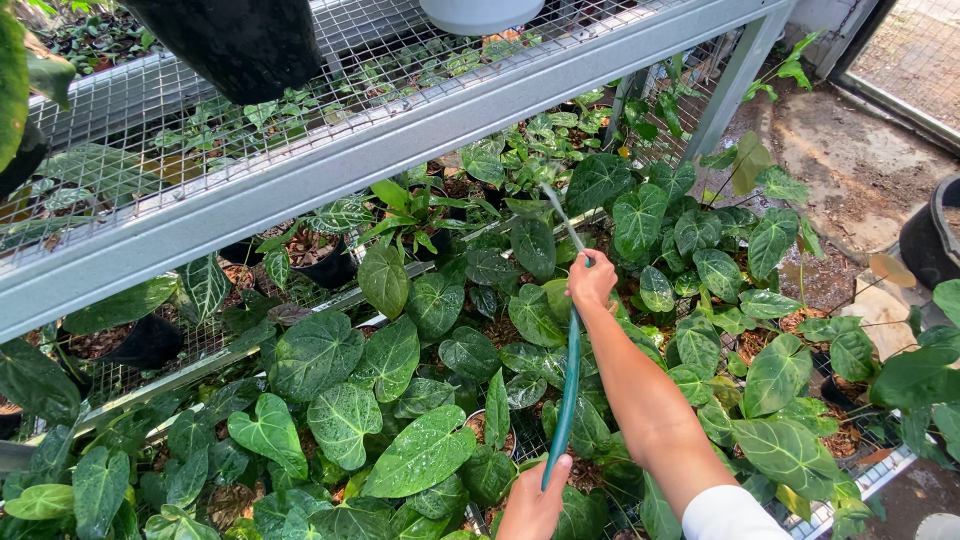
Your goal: The person waters a collection of potted plants arranged on metal shelving using a green hose. They move the hose nozzle from plant to plant, directing water onto the leaves and soil of each pot.
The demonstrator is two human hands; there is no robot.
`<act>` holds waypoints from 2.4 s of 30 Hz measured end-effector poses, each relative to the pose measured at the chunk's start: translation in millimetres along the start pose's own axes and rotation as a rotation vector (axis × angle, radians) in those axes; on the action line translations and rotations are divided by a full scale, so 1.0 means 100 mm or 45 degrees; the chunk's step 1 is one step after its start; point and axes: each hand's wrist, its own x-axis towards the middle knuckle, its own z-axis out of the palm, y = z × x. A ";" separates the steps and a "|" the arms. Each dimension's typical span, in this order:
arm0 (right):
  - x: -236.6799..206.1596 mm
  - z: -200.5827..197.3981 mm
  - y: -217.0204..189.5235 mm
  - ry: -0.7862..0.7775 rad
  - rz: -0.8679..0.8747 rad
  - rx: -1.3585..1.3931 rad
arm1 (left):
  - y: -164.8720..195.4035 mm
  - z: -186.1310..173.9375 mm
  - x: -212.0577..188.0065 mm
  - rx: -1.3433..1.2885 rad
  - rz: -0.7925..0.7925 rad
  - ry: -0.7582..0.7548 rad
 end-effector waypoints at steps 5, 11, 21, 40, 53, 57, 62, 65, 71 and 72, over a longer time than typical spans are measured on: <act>0.00 -0.02 0.00 0.013 -0.030 0.019 | 0.00 0.02 -0.01 -0.015 0.005 0.017; 0.02 -0.03 -0.03 0.037 -0.056 -0.005 | 0.06 0.00 -0.04 -0.004 0.011 0.006; 0.07 -0.15 -0.04 0.037 -0.050 0.023 | 0.05 0.10 -0.03 -0.029 0.066 0.000; 0.03 -0.18 -0.17 -0.013 -0.063 -0.001 | 0.14 0.06 -0.13 -0.018 0.040 -0.029; 0.04 -0.28 -0.15 0.034 -0.136 0.005 | 0.37 0.09 -0.36 -0.098 0.126 -0.010; 0.08 -0.29 -0.14 0.045 -0.222 0.048 | 0.47 0.07 -0.45 0.016 0.146 0.042; 0.06 -0.29 -0.18 0.002 -0.240 0.040 | 0.33 -0.05 -0.66 0.061 0.177 0.029; 0.06 -0.32 -0.22 -0.005 -0.207 0.077 | 0.07 -0.28 -0.86 0.124 0.084 0.052; -0.28 -0.27 -0.10 -0.317 -0.140 -0.130 | -0.06 0.05 -1.33 0.043 -0.052 0.041; -0.37 -0.24 -0.08 -0.419 -0.107 -0.224 | -0.02 0.18 -1.43 0.030 0.003 0.039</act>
